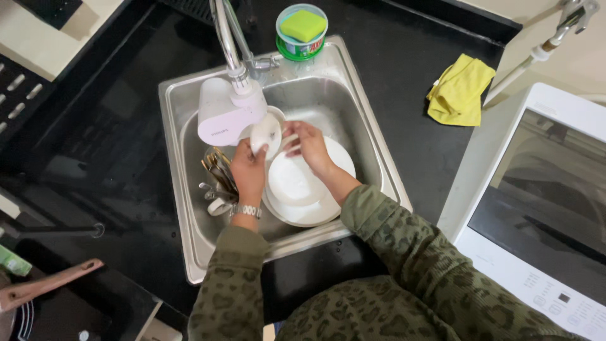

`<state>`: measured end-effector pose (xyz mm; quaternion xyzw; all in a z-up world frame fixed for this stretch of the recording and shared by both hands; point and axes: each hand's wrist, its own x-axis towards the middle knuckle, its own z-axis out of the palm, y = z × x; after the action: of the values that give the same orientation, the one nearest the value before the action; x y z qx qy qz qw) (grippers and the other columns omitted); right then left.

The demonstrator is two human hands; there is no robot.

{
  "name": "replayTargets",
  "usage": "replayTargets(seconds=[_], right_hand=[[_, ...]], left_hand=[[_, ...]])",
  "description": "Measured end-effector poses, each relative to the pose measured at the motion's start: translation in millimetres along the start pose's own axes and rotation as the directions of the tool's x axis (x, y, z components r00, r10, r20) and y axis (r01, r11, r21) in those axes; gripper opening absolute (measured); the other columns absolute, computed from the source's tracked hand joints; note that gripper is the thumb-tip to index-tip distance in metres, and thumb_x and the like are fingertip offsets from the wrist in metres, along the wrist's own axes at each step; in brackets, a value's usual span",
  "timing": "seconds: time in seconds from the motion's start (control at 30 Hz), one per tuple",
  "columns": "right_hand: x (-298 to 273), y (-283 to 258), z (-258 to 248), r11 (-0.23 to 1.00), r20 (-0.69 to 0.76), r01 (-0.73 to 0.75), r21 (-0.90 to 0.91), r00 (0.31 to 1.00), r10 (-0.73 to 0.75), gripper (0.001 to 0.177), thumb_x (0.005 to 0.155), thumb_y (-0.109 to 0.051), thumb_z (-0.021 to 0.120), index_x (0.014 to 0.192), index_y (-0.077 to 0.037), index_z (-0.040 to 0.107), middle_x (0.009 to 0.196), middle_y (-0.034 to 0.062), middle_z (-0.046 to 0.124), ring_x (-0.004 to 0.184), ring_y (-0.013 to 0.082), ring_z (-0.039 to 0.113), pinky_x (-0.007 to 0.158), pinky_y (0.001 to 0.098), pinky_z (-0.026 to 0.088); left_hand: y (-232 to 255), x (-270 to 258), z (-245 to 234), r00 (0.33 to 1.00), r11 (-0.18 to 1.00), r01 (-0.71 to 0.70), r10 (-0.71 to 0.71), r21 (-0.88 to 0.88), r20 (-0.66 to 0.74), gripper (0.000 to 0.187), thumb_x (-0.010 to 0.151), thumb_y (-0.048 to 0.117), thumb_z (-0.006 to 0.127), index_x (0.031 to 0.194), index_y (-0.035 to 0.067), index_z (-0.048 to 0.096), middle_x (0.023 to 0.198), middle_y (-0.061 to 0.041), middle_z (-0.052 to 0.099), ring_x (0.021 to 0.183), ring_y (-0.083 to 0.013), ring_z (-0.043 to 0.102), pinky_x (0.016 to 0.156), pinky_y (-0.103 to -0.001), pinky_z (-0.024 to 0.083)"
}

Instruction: The person washes a small bowl and a white plate using a green sponge in a kitchen sink, then rinses them under running water.

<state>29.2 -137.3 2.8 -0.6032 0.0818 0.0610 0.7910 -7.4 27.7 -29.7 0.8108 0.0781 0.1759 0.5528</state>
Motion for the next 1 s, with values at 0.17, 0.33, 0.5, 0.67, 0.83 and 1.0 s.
replayTargets(seconds=[0.17, 0.33, 0.5, 0.67, 0.83, 1.0], right_hand=[[5.7, 11.0, -7.8, 0.954, -0.02, 0.293, 0.063, 0.956, -0.293, 0.048, 0.102, 0.003, 0.023, 0.144, 0.003, 0.047, 0.125, 0.0236, 0.056, 0.08, 0.0328, 0.074, 0.067, 0.0407, 0.07], [-7.8, -15.1, -3.1, 0.898, 0.011, 0.439, -0.015, 0.898, -0.439, 0.062, 0.091, 0.019, 0.02, 0.138, 0.001, 0.056, 0.146, 0.0195, 0.047, 0.1, 0.0383, 0.074, 0.075, 0.0387, 0.071], [-11.0, -22.1, -3.8, 0.899, 0.0, 0.437, -0.004, 0.899, -0.437, 0.05, 0.098, 0.014, 0.021, 0.117, 0.004, 0.067, 0.136, 0.0157, 0.056, 0.115, 0.0337, 0.069, 0.07, 0.0389, 0.072], [-15.2, -18.4, -11.9, 0.722, 0.118, 0.624, -0.298, 0.775, -0.621, 0.056, 0.084, 0.018, 0.026, 0.102, -0.005, 0.074, 0.127, 0.0126, 0.067, 0.12, 0.034, 0.065, 0.09, 0.045, 0.059], [-23.2, 15.3, -8.8, 0.167, 0.49, 0.722, -0.672, 0.602, -0.63, 0.054, 0.103, -0.008, 0.032, 0.15, -0.021, 0.054, 0.16, 0.0035, 0.048, 0.156, 0.0369, 0.02, 0.123, 0.0554, 0.009], [-54.3, 7.2, -2.5, 0.046, 0.593, 0.669, -0.741, 0.686, -0.422, 0.054, 0.111, -0.034, 0.034, 0.164, -0.022, 0.031, 0.171, 0.0012, 0.026, 0.16, 0.0343, 0.004, 0.123, 0.0639, -0.005]], left_hand=[[-27.0, 10.9, 15.3, 0.952, 0.859, 0.298, -0.298, -0.416, 0.067, 0.027, 0.101, 0.022, 0.069, 0.124, 0.008, 0.062, 0.103, -0.009, 0.072, 0.087, -0.0168, 0.069, 0.075, -0.034, 0.063], [-11.0, 5.1, 17.4, 0.937, 0.764, 0.341, -0.326, -0.547, 0.129, 0.025, 0.102, 0.019, 0.067, 0.122, 0.005, 0.061, 0.103, -0.005, 0.067, 0.088, -0.0148, 0.068, 0.075, -0.033, 0.063], [-8.2, 5.1, 18.2, 0.918, 0.714, 0.376, -0.372, -0.59, 0.135, 0.03, 0.101, 0.021, 0.069, 0.124, 0.005, 0.061, 0.104, -0.008, 0.067, 0.09, -0.0187, 0.071, 0.074, -0.034, 0.064], [-3.3, 7.6, 19.3, 0.899, 0.673, 0.413, -0.41, -0.614, 0.156, 0.028, 0.102, 0.025, 0.067, 0.124, 0.008, 0.061, 0.105, -0.006, 0.066, 0.091, -0.0182, 0.071, 0.076, -0.034, 0.062], [-23.1, 6.4, 33.9, 0.889, 0.647, 0.423, -0.43, -0.634, 0.155, 0.029, 0.102, 0.025, 0.068, 0.126, 0.01, 0.06, 0.103, -0.005, 0.064, 0.092, -0.02, 0.072, 0.079, -0.036, 0.062], [10.9, 2.5, 20.9, 0.917, 0.599, 0.351, -0.377, -0.719, 0.134, 0.023, 0.102, 0.024, 0.066, 0.12, 0.012, 0.059, 0.102, -0.001, 0.063, 0.091, -0.0171, 0.073, 0.078, -0.032, 0.062]])
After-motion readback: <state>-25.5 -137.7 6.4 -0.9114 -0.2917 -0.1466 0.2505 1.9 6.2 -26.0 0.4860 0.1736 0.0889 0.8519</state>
